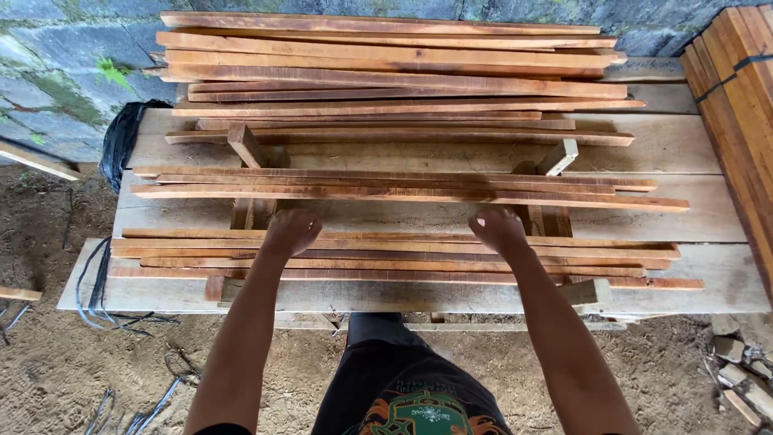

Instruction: Arrange and sort wooden planks from a pile onto a wooden support frame.

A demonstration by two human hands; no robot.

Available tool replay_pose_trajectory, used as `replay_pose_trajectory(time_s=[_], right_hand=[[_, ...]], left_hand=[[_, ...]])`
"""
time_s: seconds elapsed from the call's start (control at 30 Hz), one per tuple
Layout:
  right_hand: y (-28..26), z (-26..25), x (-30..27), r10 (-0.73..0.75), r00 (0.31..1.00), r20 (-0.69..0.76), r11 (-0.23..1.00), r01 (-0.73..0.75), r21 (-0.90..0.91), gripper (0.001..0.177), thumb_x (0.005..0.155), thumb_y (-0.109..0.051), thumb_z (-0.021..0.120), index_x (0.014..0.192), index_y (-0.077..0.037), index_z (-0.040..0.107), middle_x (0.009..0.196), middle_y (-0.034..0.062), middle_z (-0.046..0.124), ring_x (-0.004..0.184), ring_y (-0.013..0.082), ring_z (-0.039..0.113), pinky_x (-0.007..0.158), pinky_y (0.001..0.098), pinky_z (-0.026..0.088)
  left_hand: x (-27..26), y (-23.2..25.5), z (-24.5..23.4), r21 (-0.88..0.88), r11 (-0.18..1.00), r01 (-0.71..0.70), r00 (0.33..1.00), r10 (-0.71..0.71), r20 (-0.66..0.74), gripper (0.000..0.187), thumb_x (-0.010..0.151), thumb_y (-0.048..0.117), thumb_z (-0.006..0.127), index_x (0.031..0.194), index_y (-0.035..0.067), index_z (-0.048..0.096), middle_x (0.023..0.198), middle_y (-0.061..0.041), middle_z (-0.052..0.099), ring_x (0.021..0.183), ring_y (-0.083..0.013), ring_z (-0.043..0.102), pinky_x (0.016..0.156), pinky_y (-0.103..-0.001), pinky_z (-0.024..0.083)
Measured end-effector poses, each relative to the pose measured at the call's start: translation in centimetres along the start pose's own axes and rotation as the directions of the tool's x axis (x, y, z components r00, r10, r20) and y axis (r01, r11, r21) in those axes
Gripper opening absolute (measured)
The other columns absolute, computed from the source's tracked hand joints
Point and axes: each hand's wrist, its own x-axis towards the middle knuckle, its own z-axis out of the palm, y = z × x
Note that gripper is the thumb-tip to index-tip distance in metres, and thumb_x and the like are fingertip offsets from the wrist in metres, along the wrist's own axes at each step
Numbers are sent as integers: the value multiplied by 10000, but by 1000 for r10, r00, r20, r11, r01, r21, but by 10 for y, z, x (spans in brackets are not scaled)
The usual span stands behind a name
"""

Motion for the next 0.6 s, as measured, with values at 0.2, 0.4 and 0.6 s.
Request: replay_pose_trajectory(time_s=[0.2, 0.4, 0.6], right_hand=[[6, 43, 28, -274, 587, -762, 942, 323, -90, 485, 831, -188, 685, 1309, -135, 626, 1305, 100, 609, 1200, 305, 611, 1002, 447, 491], [-2, 32, 5, -242, 663, -709, 958, 280, -65, 705, 769, -257, 762, 1440, -125, 590, 1383, 124, 617, 1353, 316, 561, 1169, 511, 391], [16, 46, 43, -272, 731, -626, 959, 156, -235, 409, 835, -490, 760, 1182, -281, 701, 1176, -3, 621, 1170, 239, 580, 1030, 442, 429]], left_hand=[[30, 2, 17, 26, 992, -120, 879, 118, -463, 428, 849, 232, 576, 1275, 223, 616, 1234, -53, 614, 1183, -276, 635, 1009, -462, 514], [13, 25, 17, -139, 990, 0, 937, -48, -346, 623, 943, 242, 535, 1557, 172, 455, 1612, -77, 430, 1508, -283, 381, 1178, -522, 373], [44, -2, 33, 277, 958, 70, 903, 57, -425, 371, 837, 405, 762, 1139, 343, 555, 1084, 114, 555, 1124, -97, 567, 1125, -422, 365]])
